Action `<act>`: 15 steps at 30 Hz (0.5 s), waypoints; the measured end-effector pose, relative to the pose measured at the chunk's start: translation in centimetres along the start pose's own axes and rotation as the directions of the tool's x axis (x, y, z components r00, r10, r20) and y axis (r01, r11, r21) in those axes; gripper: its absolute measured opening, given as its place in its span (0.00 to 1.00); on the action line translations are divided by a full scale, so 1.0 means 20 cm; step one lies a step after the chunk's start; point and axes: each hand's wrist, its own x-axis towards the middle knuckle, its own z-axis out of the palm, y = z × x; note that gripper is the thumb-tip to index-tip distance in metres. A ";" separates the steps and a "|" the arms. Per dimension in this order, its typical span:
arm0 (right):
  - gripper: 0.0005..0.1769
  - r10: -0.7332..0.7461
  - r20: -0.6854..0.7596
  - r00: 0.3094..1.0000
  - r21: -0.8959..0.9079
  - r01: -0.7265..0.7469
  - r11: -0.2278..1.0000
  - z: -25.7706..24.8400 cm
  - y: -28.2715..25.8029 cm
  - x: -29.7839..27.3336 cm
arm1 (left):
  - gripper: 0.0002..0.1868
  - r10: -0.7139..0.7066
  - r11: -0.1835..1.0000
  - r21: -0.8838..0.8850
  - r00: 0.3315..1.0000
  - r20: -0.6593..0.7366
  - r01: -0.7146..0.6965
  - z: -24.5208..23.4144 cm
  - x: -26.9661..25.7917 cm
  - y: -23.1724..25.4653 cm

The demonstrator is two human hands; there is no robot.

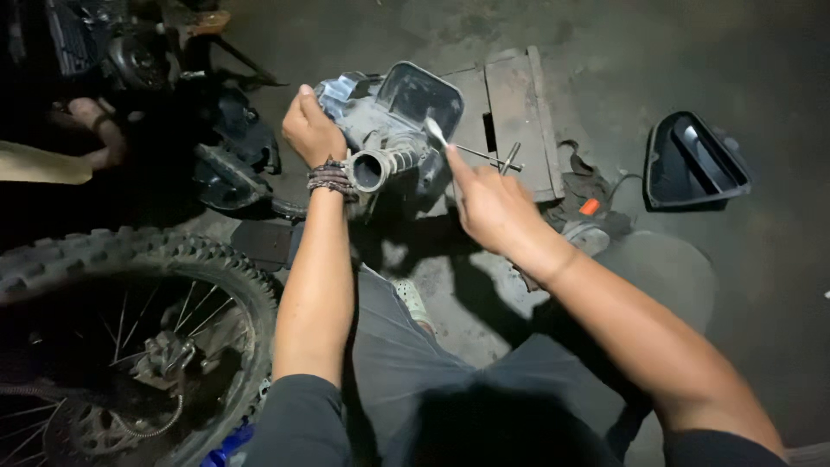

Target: The person cleans a motorcycle part using a brush and a cleaning tool, wiping and scrubbing various surfaces of the component while it is placed on a wooden pallet.

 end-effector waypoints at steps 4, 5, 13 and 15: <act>0.50 0.015 0.201 0.979 -0.057 -0.004 0.998 0.09 -0.07 -0.01 | 0.26 0.051 0.996 0.072 0.999 0.000 -0.051 0.03 0.01 -0.05; 0.48 0.028 0.241 0.970 -0.055 -0.015 0.998 0.07 -0.08 -0.03 | 0.26 0.030 0.998 0.053 1.000 0.002 -0.030 0.02 0.00 -0.02; 0.40 -0.008 0.045 0.999 0.077 0.005 0.997 0.10 0.02 0.02 | 0.25 0.095 0.993 0.076 0.995 0.002 -0.095 0.02 0.00 -0.05; 0.43 -0.059 0.179 0.982 0.150 0.032 0.988 0.15 -0.02 0.02 | 0.26 0.056 0.998 0.013 0.998 0.018 -0.056 0.02 0.01 -0.01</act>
